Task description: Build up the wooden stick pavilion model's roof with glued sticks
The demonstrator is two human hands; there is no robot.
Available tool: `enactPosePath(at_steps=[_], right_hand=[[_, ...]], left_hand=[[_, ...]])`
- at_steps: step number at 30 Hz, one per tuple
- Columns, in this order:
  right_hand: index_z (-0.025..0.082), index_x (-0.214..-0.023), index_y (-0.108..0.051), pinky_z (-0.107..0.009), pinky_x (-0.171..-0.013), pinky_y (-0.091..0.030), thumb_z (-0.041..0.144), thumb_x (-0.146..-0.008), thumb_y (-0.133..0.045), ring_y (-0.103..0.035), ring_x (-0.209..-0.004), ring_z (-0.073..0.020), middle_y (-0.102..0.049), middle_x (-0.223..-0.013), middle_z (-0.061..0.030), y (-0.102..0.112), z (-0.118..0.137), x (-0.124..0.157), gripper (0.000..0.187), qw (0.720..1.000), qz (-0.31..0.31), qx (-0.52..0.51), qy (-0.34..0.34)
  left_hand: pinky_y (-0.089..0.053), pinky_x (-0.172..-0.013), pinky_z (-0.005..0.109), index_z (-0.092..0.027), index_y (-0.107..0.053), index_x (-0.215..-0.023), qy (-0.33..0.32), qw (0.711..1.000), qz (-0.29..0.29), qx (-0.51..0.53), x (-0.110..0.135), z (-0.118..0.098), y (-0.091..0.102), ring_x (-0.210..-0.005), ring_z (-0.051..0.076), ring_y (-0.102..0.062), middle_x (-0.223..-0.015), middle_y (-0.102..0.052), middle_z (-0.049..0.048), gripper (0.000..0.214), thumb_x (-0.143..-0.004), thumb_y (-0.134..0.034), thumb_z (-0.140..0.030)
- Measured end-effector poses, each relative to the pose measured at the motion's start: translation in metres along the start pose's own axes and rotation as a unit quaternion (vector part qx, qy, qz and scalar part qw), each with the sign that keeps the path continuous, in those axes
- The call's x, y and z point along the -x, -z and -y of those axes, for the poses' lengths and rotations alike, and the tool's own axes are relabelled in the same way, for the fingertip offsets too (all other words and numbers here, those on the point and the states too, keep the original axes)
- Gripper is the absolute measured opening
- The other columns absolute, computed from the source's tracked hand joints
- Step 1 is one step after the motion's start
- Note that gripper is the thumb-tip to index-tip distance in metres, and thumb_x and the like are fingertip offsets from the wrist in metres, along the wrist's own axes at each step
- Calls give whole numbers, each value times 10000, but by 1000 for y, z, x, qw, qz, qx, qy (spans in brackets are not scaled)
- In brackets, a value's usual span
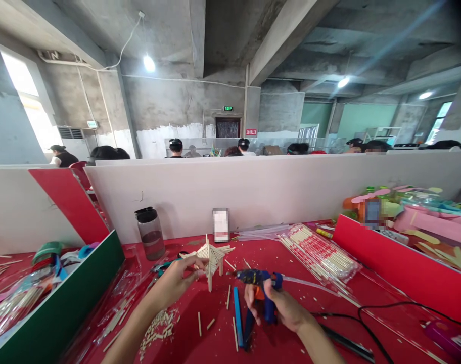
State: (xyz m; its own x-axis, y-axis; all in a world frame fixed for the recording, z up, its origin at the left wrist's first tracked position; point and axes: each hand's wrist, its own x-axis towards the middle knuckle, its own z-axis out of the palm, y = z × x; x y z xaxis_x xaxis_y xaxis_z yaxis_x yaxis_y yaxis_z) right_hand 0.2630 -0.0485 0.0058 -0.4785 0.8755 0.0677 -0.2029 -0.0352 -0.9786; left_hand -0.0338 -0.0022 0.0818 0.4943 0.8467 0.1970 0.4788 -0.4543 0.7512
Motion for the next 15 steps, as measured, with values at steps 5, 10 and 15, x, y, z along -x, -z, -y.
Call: enactPosePath(at_steps=[5, 10, 15], right_hand=[[183, -944, -617, -251, -480, -518, 973, -702, -407, -609, -598, -164, -623, -741, -35, 31, 16, 11, 853, 996, 5, -19, -83], [162, -874, -602, -222, -504, -503, 666, -759, -751, -651, -681, -159, -657, -827, -44, 47, 31, 9, 538, 996, -34, 30, -74], [191, -972, -582, -281, -650, -522, 516, -759, -818, -691, -748, -180, -711, -844, -27, 61, 42, -3, 455, 994, -64, 63, -66]], left_hand=[[-497, -1039, 379, -226, -633, -921, -10, 1000, 2, 7, 1, 2, 0, -1274, 266, -618, -1307, -699, 137, 228, -960, -539, -430], [-492, -1044, 387, -226, -646, -909, -9, 1000, 7, 6, 1, 5, 1, -1303, 270, -599, -1324, -693, 128, 232, -961, -542, -427], [-487, -1055, 393, -232, -641, -887, -6, 1000, 12, 13, 1, 2, 2, -1310, 284, -597, -1333, -692, 124, 236, -960, -543, -434]])
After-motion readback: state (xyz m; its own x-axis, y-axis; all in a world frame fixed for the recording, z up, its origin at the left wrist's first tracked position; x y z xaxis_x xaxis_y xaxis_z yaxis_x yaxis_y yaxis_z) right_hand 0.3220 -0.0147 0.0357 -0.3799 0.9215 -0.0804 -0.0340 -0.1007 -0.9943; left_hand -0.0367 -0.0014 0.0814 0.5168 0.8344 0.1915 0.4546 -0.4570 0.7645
